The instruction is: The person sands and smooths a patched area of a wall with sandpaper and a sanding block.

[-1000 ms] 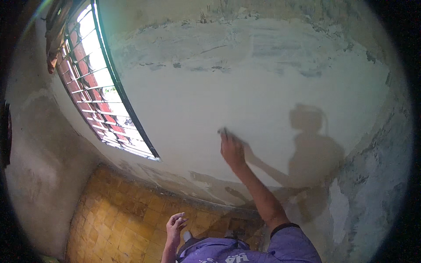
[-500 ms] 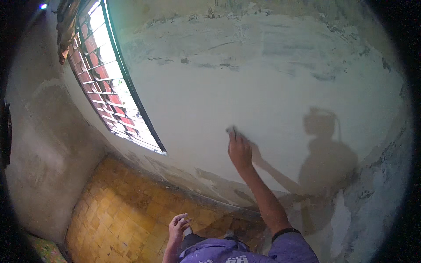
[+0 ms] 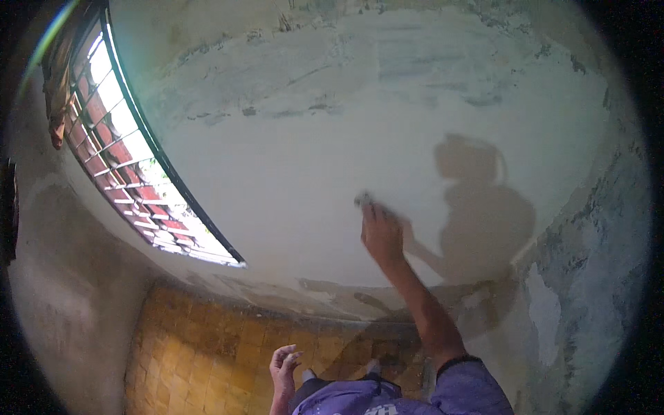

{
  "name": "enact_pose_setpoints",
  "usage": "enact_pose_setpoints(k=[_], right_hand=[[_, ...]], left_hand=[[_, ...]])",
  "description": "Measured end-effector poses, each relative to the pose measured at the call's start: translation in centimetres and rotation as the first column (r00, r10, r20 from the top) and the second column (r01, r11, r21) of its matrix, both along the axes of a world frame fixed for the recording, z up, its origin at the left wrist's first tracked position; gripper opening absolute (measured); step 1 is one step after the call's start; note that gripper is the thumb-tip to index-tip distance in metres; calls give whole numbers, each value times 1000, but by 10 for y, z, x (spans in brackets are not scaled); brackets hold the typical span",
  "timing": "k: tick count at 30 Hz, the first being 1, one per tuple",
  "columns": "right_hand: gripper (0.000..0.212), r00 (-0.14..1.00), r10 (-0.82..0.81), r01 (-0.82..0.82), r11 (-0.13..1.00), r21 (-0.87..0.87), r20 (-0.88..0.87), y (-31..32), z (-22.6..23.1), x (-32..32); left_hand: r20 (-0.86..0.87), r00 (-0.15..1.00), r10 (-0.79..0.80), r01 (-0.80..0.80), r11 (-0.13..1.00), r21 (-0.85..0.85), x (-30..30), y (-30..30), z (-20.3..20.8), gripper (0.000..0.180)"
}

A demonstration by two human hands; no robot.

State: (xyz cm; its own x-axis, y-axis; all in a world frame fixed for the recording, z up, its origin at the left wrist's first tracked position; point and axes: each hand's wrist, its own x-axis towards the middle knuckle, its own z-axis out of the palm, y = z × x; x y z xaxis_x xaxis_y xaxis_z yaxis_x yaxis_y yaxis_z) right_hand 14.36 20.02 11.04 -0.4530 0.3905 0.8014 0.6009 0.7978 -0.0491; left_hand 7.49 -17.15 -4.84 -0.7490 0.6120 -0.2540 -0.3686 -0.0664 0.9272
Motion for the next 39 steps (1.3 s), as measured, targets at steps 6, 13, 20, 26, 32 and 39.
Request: enact_pose_setpoints(k=[6, 13, 20, 26, 32, 39], right_hand=[[35, 954, 178, -84, 930, -358, 239, -21, -81, 17], [33, 998, 13, -10, 998, 63, -61, -38, 78, -26], [36, 953, 120, -22, 943, -331, 279, -58, -111, -54], [33, 996, 0, 20, 975, 222, -89, -60, 20, -71], [39, 975, -202, 200, 979, 24, 93, -55, -11, -102], [36, 969, 53, -19, 990, -139, 243, -94, -48, -105]], left_hand=[[-118, 980, -157, 167, 983, 79, -26, 22, 30, 23], [-157, 966, -207, 219, 973, 69, -61, 10, 33, 24], [-145, 952, -269, 288, 948, 136, -87, -4, 43, 23], [-162, 953, -256, 272, 958, 87, -124, -26, 34, 24], [-122, 945, -304, 315, 945, 87, -144, -27, 35, 24], [-143, 938, -316, 332, 936, 113, -163, -31, 39, 23]])
